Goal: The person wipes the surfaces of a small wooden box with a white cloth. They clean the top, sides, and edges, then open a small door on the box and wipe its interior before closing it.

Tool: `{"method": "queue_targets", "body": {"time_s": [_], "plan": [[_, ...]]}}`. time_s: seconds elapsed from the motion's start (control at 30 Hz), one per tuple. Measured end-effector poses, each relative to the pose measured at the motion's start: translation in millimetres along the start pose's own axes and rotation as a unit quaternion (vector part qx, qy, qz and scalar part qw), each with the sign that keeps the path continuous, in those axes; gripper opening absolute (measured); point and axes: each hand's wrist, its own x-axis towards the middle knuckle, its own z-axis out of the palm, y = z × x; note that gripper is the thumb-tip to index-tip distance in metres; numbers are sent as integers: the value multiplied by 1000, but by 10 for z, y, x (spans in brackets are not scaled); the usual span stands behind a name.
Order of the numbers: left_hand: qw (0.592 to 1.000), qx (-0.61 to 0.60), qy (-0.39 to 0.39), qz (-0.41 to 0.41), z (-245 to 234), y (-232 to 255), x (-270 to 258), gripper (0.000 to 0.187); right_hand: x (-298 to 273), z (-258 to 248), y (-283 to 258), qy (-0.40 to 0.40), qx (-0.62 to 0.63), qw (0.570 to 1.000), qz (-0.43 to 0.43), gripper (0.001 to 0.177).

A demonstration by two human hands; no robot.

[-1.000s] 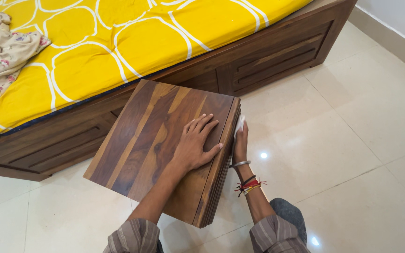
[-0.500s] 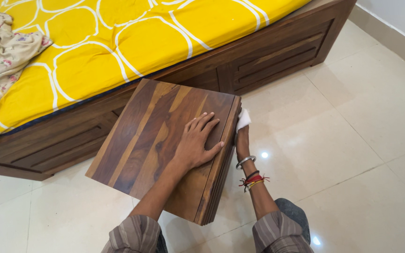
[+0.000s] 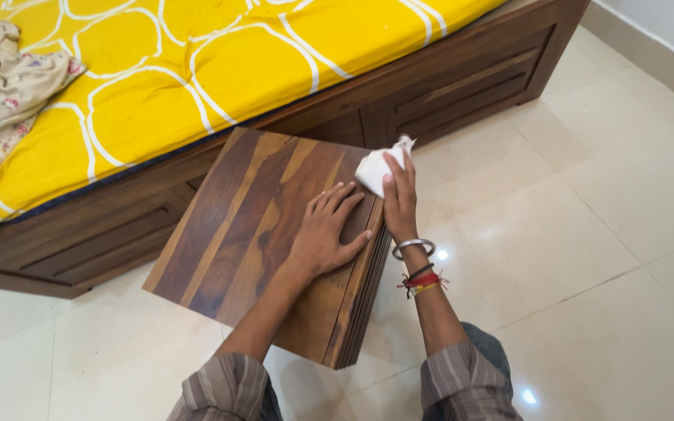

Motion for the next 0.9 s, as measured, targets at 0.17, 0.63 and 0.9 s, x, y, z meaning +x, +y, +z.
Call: {"method": "queue_targets", "body": {"time_s": [0.17,0.63,0.9], "plan": [[1000,1,2,0,-23,14,-1,70,-112,30,798,31,91,989,111,57],[1000,0,-3,-6,7,11,2,71,-741,-20,151,-3,179,963,202,63],[1000,-5,18,10,51,-26,-36,62,-1049,100,146,35,64,992,101,57]]}}
